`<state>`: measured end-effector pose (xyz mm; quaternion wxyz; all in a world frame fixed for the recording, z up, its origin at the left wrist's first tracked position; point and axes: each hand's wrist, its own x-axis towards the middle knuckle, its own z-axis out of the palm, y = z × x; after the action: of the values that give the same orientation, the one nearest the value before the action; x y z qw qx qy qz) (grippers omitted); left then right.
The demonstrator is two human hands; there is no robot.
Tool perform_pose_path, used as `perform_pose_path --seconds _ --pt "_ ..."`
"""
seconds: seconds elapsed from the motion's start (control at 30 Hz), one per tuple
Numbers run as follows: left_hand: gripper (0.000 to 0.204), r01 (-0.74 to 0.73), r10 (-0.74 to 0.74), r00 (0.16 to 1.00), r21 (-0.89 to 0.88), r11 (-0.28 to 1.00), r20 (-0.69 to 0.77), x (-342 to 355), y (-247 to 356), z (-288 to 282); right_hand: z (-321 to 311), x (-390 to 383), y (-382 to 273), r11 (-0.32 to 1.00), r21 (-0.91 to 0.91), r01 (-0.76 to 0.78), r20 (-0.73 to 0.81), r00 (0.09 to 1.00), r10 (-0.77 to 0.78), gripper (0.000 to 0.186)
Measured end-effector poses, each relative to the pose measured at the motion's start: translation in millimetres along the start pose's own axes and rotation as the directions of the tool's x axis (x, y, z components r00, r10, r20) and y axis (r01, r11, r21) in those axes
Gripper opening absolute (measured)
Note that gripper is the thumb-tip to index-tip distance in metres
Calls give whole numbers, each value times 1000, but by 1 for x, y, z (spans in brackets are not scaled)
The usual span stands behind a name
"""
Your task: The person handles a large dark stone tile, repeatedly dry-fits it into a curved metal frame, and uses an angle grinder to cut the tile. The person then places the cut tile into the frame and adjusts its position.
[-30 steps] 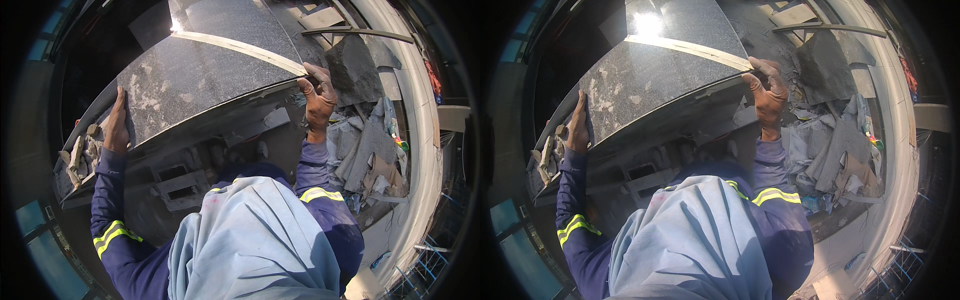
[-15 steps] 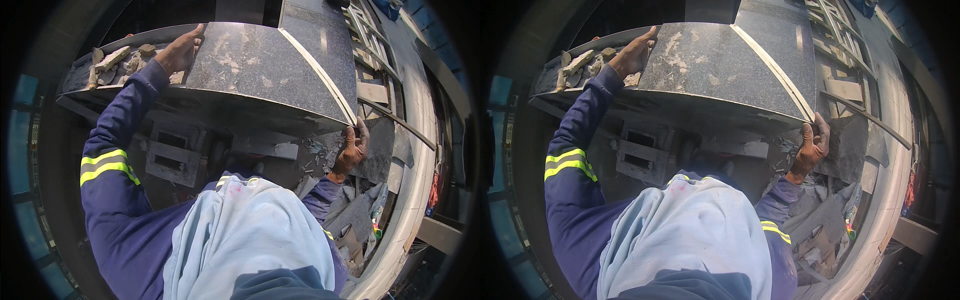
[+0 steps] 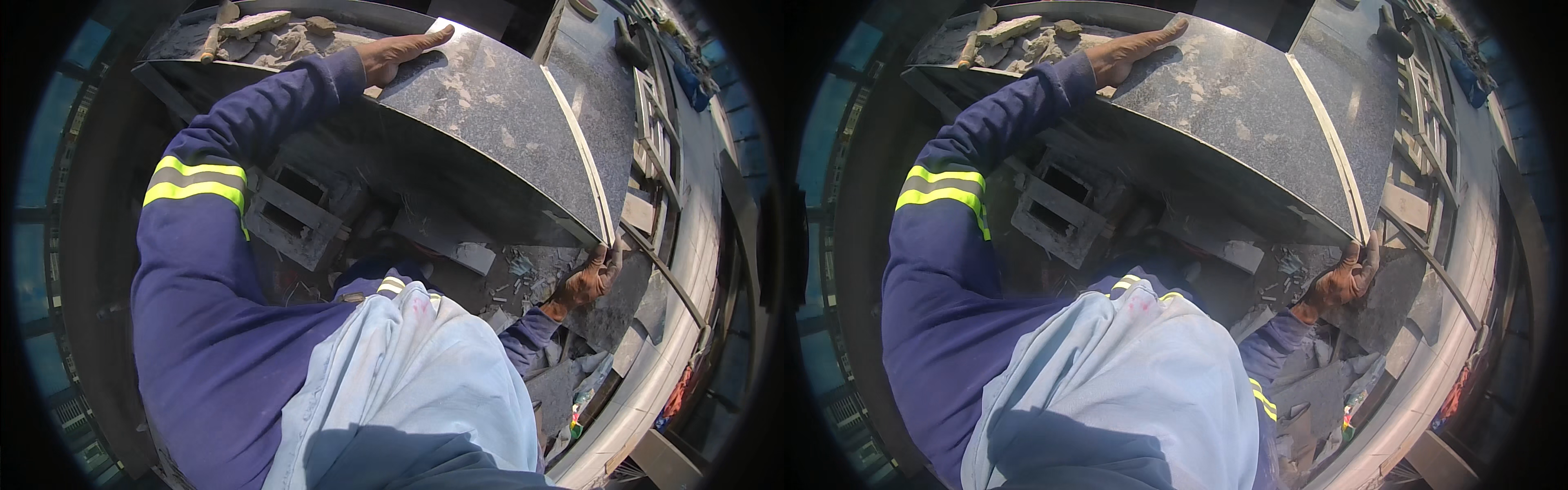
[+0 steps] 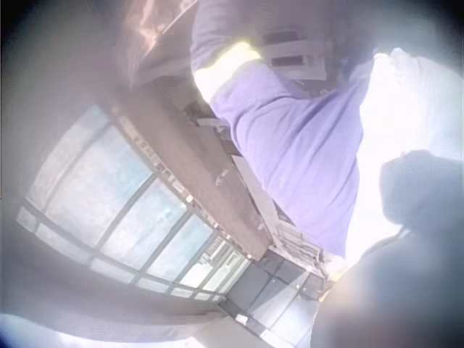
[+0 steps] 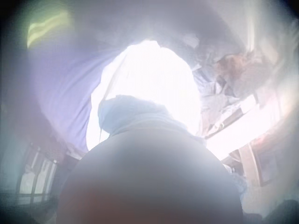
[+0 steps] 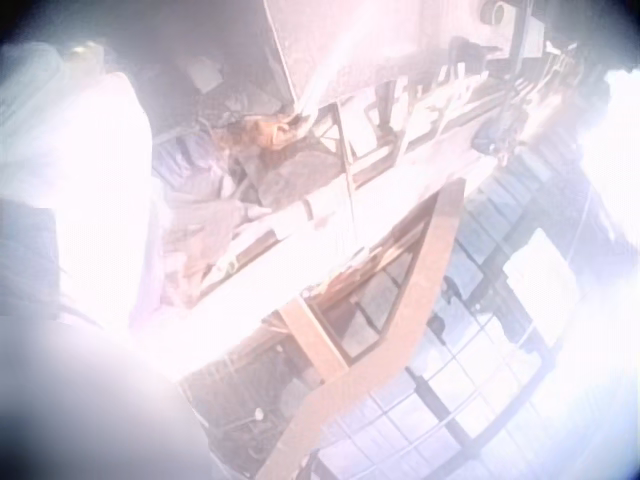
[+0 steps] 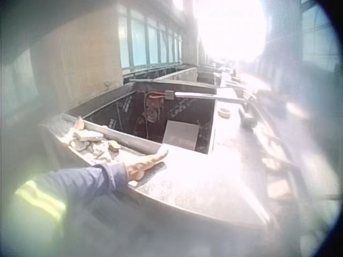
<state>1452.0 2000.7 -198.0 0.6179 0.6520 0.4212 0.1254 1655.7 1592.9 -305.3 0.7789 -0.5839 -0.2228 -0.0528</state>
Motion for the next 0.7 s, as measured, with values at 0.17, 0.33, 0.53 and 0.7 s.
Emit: perform_pose_path --seconds 0.17,0.33,0.53,0.7 --pt "69 295 -102 909 -451 843 404 48 24 17 -1 55 47 998 53 -23 -84 996 27 45" --pt "69 258 -146 937 -346 902 318 63 51 48 -2 66 34 996 -56 -67 -190 980 55 41" --pt "80 587 -198 688 -374 718 698 82 61 44 19 69 57 996 84 -2 -282 959 25 40" --pt "58 602 -243 688 -351 718 684 101 58 27 29 68 82 576 -756 311 -48 851 -523 38"
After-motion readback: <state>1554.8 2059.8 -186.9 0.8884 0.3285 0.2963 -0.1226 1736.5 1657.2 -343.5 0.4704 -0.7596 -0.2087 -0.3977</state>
